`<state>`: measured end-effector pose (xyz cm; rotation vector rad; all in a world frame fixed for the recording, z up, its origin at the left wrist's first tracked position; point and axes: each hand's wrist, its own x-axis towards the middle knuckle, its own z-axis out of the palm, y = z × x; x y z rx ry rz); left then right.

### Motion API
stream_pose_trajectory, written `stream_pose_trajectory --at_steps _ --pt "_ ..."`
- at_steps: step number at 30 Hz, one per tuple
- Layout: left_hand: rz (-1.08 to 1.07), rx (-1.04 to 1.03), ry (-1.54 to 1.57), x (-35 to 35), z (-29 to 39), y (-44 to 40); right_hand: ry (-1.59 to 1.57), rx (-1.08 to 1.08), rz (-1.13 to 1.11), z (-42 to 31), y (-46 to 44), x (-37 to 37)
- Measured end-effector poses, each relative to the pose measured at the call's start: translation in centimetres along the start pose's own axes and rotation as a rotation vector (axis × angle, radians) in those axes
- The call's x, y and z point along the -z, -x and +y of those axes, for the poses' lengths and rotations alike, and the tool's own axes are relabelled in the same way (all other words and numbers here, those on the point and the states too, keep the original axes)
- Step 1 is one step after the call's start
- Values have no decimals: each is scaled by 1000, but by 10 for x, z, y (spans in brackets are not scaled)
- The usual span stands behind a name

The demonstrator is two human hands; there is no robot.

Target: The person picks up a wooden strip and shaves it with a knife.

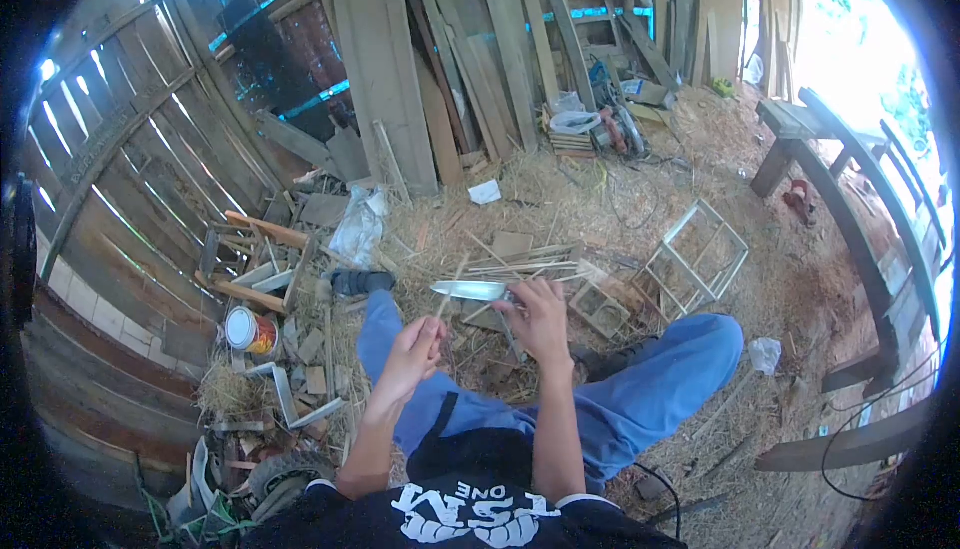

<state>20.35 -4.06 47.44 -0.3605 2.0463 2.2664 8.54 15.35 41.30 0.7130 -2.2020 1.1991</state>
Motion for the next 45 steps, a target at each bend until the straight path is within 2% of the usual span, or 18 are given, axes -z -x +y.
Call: stream_pose_trajectory --at_steps 3,6,10,11,18,21,24,27,29,31,32,33,36,37,38,43,45 --pt "33 -24 22 5 4 3 -145 -106 -40 -25 0 -11" --pt "42 -21 26 5 9 -1 -355 -455 -232 -31 5 -24" --pt "14 -4 -47 -5 -9 -12 -287 -120 -149 -43 -5 -19" --pt "7 -27 -72 -7 -10 -12 -219 -55 -49 -38 -6 -21" --pt "87 -267 -383 -18 -22 -12 -66 33 16 -31 -10 0" --pt "50 -240 -415 -8 -19 -9 -49 79 -2 -24 -8 4" --pt "8 -116 -397 0 -10 -7 -15 116 -11 -13 -2 -1" --pt "-62 -57 -269 7 5 1 39 55 -6 0 2 4" --pt "-13 34 -194 20 10 13 72 21 93 23 10 10" --pt "46 85 -119 44 15 34 199 -458 348 50 22 30" --pt "88 74 -84 63 19 45 228 -490 378 74 31 50" --pt "135 72 -46 73 22 54 247 -642 339 71 31 67" --pt "154 18 1 61 8 47 261 -433 301 58 31 59" --pt "127 33 27 54 4 37 239 -481 273 51 24 48" --pt "108 2 29 46 2 27 241 -329 330 45 18 38" --pt "95 -72 -43 4 9 -6 -130 -586 69 -2 0 23" --pt "135 -177 -199 -6 6 -16 -343 -581 59 -11 -6 20"
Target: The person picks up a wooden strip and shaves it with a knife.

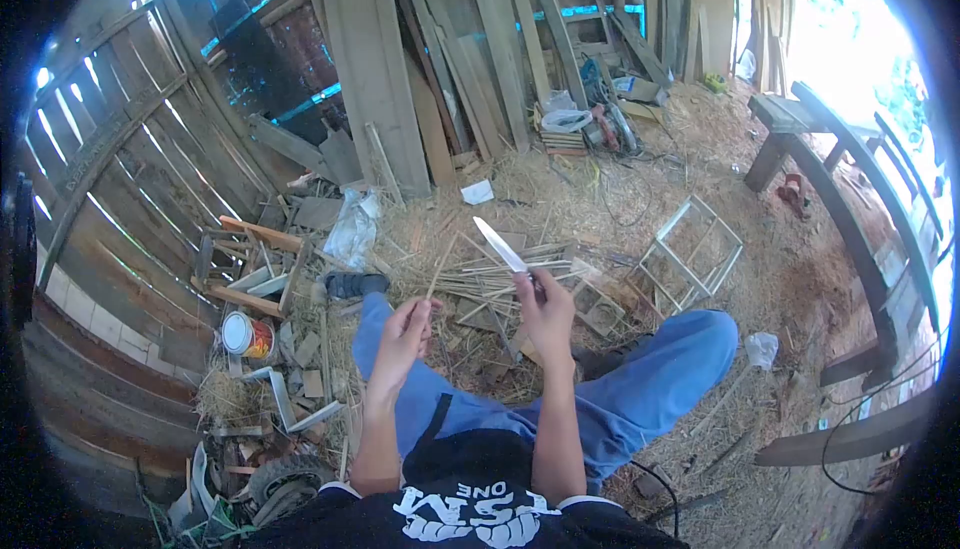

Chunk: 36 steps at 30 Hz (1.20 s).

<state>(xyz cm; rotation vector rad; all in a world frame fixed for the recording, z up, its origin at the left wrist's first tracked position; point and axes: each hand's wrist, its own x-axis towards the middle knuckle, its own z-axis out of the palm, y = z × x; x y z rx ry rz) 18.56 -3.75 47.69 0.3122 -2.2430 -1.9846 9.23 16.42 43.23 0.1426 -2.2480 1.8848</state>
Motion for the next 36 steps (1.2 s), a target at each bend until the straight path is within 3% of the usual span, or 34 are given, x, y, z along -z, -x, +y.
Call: stream_pose_trajectory --at_steps 7,9,12,16,22,25,28,31,34,36 --pt "-33 -278 -434 -13 4 -5 -384 30 -72 -22 6 -22" --pt "-50 -252 -487 -16 12 -3 -511 -8 -80 -30 6 -21" --pt "-58 -262 -561 -16 13 -4 -383 -145 -131 -33 5 -7" --pt "-4 -320 -691 -12 9 -15 -430 -73 -145 -14 0 -8" --pt "229 -624 -1038 -8 25 -32 -362 -191 -377 -15 2 7" --pt "298 -663 -1122 -10 35 -38 -407 -209 -444 -12 3 4" --pt "390 -751 -961 -14 32 -45 -542 -265 -455 -3 5 -7" --pt "503 -710 -589 -29 19 -47 -645 -307 -475 -8 9 -17" --pt "455 -433 -120 -45 -15 -47 -632 -298 -505 -8 11 -28" --pt "242 -259 145 -43 -20 -42 -668 -336 -492 -9 11 -35"
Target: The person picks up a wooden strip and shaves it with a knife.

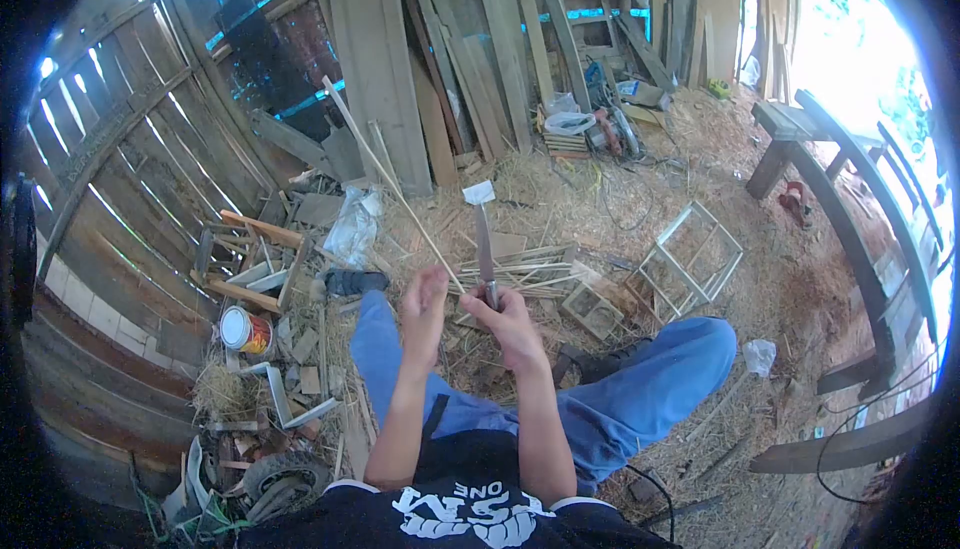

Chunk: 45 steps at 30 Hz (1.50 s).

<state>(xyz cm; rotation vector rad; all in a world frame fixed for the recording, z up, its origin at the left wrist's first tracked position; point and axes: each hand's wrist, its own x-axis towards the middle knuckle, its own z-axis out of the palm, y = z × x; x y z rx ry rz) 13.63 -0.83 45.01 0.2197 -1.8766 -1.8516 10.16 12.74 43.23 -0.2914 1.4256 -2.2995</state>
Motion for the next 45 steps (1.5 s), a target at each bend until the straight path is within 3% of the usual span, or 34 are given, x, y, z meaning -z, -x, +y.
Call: stream_pose_trajectory --at_steps 1,8,14,22,32,45 --pt "-80 112 130 2 1 3 -23 -14 7 2 0 -4" --pt "-27 80 125 -2 10 6 134 26 -19 -4 1 -14" --pt "-83 115 269 7 7 3 99 111 181 -3 -1 -5" --pt "-94 344 416 4 10 9 577 399 130 -10 4 -11" --pt "-227 404 373 8 18 14 998 589 131 -31 16 -24" --pt "-397 381 277 33 35 22 1103 787 207 -22 9 -9"
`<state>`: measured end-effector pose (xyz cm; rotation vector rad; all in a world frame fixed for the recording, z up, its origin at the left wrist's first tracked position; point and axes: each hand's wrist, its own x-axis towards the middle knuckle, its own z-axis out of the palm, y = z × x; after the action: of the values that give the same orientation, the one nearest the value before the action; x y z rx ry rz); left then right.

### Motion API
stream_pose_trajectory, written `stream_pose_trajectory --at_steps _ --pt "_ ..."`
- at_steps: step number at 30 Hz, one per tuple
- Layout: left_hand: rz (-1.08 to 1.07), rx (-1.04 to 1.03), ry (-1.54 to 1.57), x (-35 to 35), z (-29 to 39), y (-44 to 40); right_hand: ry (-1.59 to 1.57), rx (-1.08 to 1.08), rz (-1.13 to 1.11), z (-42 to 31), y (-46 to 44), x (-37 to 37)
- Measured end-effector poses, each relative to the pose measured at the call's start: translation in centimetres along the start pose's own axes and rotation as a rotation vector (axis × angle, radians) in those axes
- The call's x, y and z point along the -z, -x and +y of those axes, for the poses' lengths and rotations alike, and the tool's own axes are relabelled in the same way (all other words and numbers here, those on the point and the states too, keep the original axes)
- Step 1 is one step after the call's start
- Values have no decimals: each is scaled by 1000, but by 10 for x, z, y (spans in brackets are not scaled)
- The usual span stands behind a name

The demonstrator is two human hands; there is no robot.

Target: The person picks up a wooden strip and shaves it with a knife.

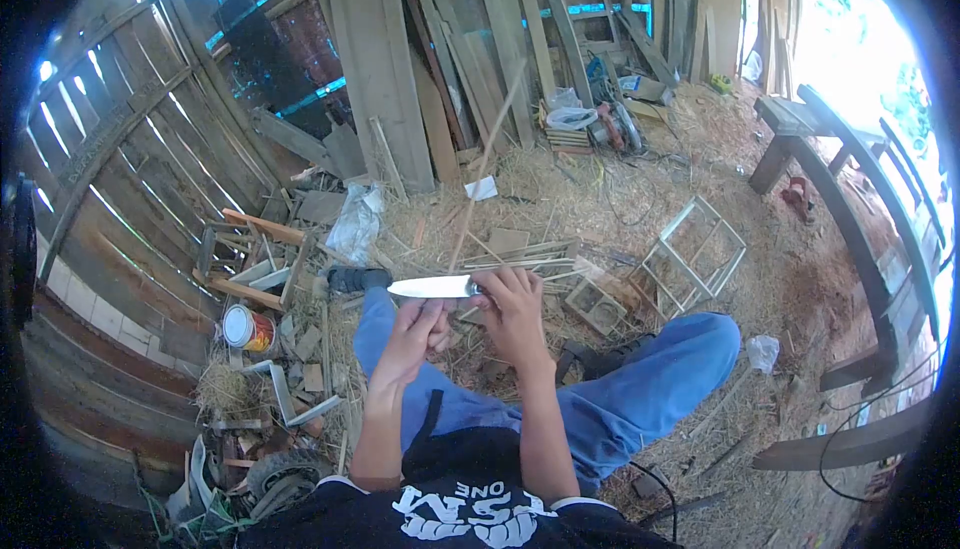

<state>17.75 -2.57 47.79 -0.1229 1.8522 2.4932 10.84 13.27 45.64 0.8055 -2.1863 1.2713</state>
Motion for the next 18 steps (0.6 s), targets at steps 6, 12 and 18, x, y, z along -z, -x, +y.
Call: stream_pose_trajectory --at_steps 6,12,18 --pt "44 -29 -28 -4 -2 7 21 23 -26 1 -1 11" --pt "63 -20 -28 -2 -4 14 83 48 9 13 8 0" --pt "89 18 -10 7 -8 17 118 37 -1 13 11 -2"
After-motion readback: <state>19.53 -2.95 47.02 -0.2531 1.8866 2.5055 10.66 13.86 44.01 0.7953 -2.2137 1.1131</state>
